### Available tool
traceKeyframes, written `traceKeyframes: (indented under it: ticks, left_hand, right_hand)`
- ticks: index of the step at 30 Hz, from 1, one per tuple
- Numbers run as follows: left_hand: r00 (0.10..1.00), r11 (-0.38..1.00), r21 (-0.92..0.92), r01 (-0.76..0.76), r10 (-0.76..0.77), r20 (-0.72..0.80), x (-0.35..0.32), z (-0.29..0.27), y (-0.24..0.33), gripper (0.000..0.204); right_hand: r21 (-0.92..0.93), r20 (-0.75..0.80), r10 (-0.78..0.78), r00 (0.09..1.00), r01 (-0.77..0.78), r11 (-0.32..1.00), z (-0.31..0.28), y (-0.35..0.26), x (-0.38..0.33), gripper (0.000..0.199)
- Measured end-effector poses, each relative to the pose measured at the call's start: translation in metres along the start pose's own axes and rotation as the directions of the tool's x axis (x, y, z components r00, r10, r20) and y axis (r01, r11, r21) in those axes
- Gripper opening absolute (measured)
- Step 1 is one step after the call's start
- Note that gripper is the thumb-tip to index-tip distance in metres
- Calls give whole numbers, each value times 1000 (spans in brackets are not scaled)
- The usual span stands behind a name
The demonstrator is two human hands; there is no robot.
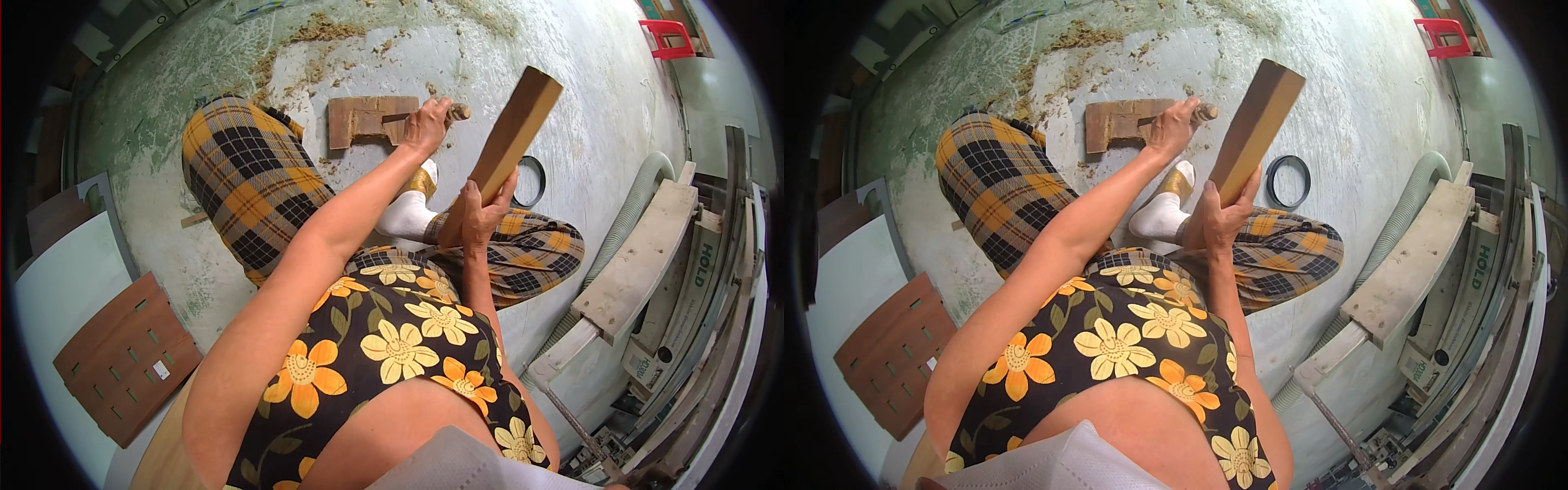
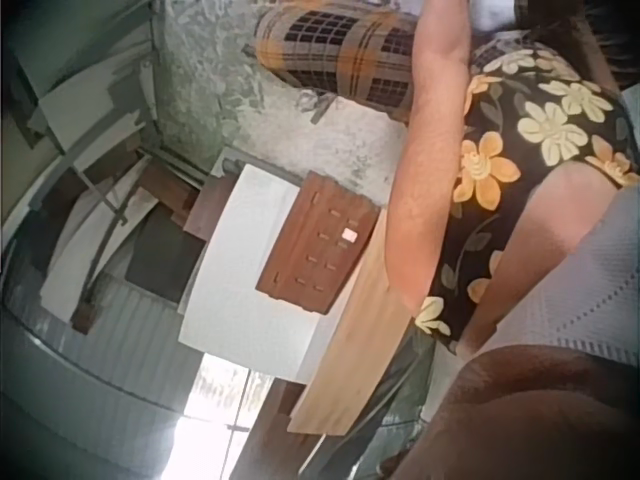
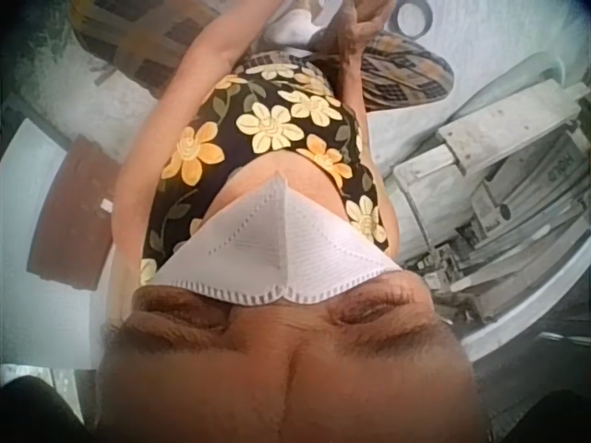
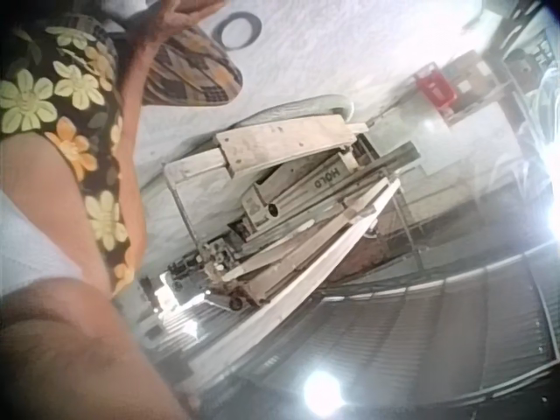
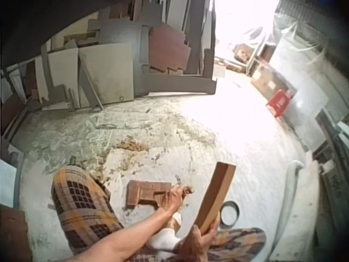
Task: The person works on pieces of wood using a hand plane and a hammer.
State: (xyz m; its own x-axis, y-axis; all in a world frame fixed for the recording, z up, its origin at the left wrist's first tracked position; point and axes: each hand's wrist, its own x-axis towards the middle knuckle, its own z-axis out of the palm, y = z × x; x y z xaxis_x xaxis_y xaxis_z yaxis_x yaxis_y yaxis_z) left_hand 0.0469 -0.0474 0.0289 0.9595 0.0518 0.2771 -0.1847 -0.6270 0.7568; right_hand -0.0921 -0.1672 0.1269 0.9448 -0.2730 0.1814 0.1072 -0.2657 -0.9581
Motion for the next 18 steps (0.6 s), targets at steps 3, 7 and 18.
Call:
traceKeyframes:
  ticks: [3, 7, 18]
  left_hand:
    - [1000, 1000, 0, -4, 4, -18, 1, -4, 6, 37]
    - [997, 997, -60, -40, 36, -62, 5, -11, 9, 29]
    - [997, 999, -52, -2, -2, -71, 9, -12, 4, 33]
  right_hand:
    - [17, 17, -44, 999, 44, 999, 0, 6, -2, 81]
    - [14, 64, 56, 996, -57, 998, 5, 8, -6, 84]
    - [25, 43, -81, 996, 80, 996, 3, 10, 0, 79]
